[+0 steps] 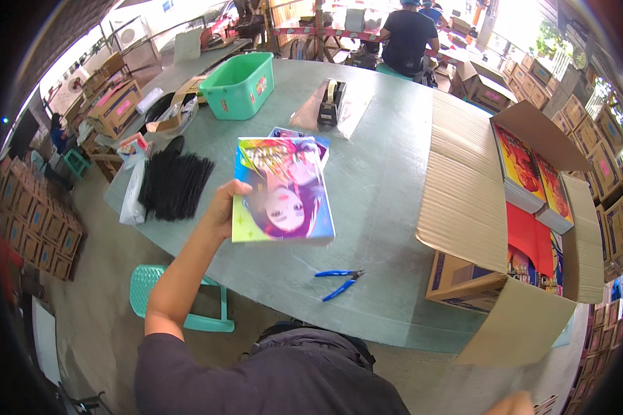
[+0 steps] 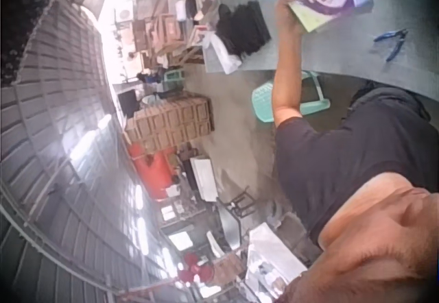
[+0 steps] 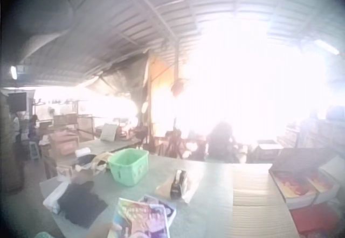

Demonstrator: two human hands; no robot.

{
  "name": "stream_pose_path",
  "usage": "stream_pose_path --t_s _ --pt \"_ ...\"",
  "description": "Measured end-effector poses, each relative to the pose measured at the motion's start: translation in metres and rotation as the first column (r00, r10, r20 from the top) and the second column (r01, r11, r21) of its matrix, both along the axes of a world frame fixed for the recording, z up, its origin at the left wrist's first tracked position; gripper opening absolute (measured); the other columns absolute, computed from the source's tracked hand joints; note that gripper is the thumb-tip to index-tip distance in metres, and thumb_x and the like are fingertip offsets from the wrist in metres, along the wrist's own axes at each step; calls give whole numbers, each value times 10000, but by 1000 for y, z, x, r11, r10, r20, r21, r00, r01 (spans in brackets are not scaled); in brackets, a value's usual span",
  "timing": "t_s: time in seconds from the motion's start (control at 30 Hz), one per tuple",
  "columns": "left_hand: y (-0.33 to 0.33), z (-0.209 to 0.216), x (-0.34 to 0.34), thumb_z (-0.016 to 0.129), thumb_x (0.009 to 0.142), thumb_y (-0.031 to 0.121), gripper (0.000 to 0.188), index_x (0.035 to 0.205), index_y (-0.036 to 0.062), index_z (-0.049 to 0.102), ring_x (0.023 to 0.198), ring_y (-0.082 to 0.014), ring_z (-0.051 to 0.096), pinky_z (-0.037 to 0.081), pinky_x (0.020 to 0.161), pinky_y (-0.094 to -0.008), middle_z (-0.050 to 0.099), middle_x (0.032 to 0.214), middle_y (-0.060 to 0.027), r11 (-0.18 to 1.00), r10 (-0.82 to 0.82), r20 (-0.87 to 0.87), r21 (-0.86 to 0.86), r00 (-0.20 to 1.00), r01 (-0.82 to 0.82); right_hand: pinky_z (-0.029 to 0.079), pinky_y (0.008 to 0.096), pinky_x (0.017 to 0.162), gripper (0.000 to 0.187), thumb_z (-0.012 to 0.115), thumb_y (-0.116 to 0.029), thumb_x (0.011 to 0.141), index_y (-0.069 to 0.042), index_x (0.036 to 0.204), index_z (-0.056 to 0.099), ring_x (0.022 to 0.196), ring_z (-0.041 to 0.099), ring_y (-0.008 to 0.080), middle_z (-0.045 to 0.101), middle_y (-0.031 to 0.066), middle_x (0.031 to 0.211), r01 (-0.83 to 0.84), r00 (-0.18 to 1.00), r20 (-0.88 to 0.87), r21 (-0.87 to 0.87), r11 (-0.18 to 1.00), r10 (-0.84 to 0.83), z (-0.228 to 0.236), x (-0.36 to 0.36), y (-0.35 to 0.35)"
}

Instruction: The person opens a cardboard box, removes several stacks of spiral notebooks, and places them onto a table.

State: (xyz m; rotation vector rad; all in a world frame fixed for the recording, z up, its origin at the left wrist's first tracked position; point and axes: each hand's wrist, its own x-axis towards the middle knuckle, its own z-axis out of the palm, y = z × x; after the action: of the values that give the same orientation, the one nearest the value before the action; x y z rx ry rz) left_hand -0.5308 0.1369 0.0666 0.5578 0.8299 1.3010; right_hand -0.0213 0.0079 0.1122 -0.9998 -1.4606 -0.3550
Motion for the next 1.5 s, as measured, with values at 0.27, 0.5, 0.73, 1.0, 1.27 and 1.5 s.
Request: stream_pose_path --t_s 0.27,0.5,0.73,1.0,1.27,1.5 --pt "43 -41 -71 584 638 190 480 1048 -55 533 707 -209 625 530 693 -331 621 857 -133 826 -557 28 -91 830 557 452 442 775 440 488 -465 875 -51 985 590 936 558 291 588 142 1001 -993 50 -978 -70 -92 203 -121 -212 96" --pt "95 -45 -63 600 594 169 596 1143 -40 500 826 -149 585 479 763 -274 598 974 -104 365 -931 -116 -283 346 887 385 382 973 731 444 -597 838 -11 1274 399 1092 519 237 509 129 1213 -764 -139 -952 278 -582 -272 -157 -287 199" --pt "126 -108 -134 544 816 426 698 1333 3 344 1089 -197 524 412 942 -320 473 1275 -146 559 -790 225 -122 571 820 509 332 825 604 697 -217 739 21 1219 416 943 604 198 573 136 1092 -933 16 -976 64 -354 -218 -165 -334 183" --pt "187 -48 -152 655 777 160 630 1278 -39 327 966 -188 585 484 843 -314 562 1095 -140 968 -239 -463 -46 853 246 531 310 741 397 668 -225 790 -20 1100 530 845 629 158 626 86 982 -957 143 -984 -110 -267 -106 -139 -371 357" --pt "256 -119 -179 668 753 95 413 1098 -61 501 828 -169 630 513 772 -296 619 986 -130 989 -142 -499 -105 855 103 549 310 703 512 543 -482 839 23 851 625 780 652 209 656 144 811 -508 840 -542 -791 -341 5 -150 -393 438" --pt "90 -74 -136 583 780 212 257 951 21 564 773 -322 561 445 689 -403 567 804 -159 927 144 -989 151 47 343 469 330 574 502 558 -497 816 -2 758 622 603 619 239 608 137 635 60 922 178 -943 326 345 -94 -360 370"
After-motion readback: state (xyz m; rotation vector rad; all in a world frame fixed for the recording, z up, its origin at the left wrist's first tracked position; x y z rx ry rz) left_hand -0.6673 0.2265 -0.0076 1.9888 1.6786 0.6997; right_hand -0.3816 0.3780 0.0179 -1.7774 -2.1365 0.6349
